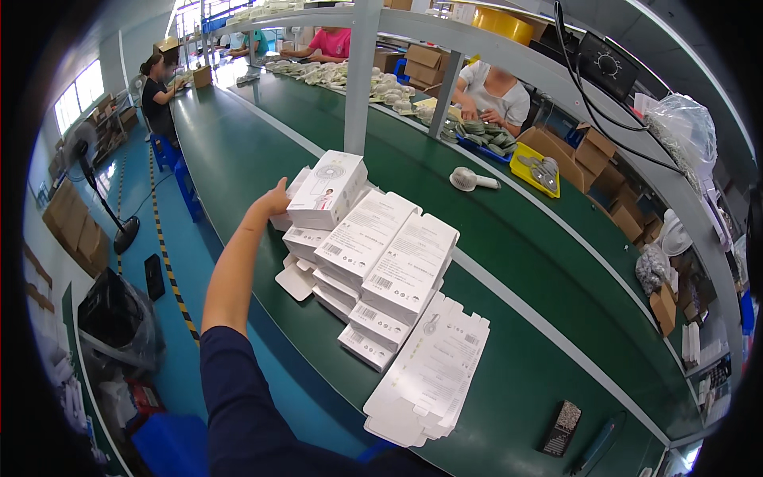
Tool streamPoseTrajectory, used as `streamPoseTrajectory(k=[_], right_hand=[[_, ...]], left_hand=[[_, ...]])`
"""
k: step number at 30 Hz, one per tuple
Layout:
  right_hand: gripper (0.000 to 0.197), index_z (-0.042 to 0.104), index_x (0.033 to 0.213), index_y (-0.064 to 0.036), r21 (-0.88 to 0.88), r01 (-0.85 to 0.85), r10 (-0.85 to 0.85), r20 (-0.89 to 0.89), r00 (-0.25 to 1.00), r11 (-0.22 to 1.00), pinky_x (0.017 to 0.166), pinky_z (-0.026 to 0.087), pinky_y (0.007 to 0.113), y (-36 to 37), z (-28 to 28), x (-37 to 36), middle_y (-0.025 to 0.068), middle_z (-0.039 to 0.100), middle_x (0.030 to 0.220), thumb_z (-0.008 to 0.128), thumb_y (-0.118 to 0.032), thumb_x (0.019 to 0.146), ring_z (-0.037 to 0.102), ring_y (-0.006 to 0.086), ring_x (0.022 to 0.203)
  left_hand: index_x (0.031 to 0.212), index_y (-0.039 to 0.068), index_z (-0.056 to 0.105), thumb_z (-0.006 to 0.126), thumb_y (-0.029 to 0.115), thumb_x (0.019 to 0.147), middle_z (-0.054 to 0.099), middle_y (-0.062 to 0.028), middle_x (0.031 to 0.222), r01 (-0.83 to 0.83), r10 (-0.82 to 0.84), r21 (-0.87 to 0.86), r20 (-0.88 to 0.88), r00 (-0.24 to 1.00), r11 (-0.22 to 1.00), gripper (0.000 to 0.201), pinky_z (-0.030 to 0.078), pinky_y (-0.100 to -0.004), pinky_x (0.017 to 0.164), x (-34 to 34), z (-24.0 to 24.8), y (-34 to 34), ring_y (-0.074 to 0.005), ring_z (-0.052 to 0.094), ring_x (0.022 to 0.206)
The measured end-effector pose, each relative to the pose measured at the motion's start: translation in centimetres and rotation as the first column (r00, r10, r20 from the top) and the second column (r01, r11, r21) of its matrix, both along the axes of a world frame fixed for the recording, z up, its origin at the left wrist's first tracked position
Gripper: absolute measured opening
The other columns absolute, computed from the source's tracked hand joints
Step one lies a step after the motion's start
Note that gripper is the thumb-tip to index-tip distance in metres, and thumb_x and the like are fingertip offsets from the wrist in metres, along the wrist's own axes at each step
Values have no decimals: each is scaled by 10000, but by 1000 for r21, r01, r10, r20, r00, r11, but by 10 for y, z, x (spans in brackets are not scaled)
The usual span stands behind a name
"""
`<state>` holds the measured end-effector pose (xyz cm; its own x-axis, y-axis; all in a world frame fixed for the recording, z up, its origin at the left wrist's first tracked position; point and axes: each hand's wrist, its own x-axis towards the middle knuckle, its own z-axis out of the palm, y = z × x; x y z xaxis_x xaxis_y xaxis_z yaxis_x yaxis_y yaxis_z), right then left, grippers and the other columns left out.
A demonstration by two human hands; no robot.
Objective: Assembling and packing handheld fans on an electronics production line.
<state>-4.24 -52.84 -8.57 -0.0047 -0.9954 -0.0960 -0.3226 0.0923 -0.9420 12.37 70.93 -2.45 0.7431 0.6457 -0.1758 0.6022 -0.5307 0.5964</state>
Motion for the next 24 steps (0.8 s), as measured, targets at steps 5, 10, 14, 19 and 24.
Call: streamPoseTrajectory(k=[5,10,14,19,24], right_hand=[[674,442,1303,21,25,-33,32,43,999,999,925,465,492,0,1,6,212,470,1354,548,-498,887,524,376,1162],[677,437,1311,22,51,-39,34,99,994,998,929,464,489,7,0,4,208,469,1358,542,-500,893,524,375,1163],[679,433,1317,23,72,-73,64,120,991,995,933,463,487,2,-2,9,205,469,1361,536,-500,897,523,374,1164],[682,428,1325,24,99,-93,78,152,985,991,938,462,484,2,-5,2,202,468,1365,529,-502,903,522,373,1165],[685,422,1333,26,130,-131,104,197,975,983,943,461,481,0,-10,7,198,467,1368,523,-503,909,522,372,1166]], left_hand=[[1452,40,296,752,504,686,478,-332,1319,-173,180,-56,159,971,983,1006,402,-439,1016,16,-20,16,-407,504,1224],[1343,-24,443,720,523,678,513,-264,1309,-178,150,111,220,964,978,904,428,-378,985,3,27,-23,-347,549,1172],[1323,0,489,682,473,686,576,-218,1226,-104,109,-33,326,939,994,817,465,-361,895,-7,89,-20,-296,600,1049],[1314,30,513,683,442,709,585,-181,1195,-36,83,-140,350,933,989,752,476,-342,820,2,152,-65,-246,614,943],[1336,50,495,715,411,691,575,-203,1215,-75,3,141,451,893,987,771,501,-358,842,6,142,-53,-273,614,983]])
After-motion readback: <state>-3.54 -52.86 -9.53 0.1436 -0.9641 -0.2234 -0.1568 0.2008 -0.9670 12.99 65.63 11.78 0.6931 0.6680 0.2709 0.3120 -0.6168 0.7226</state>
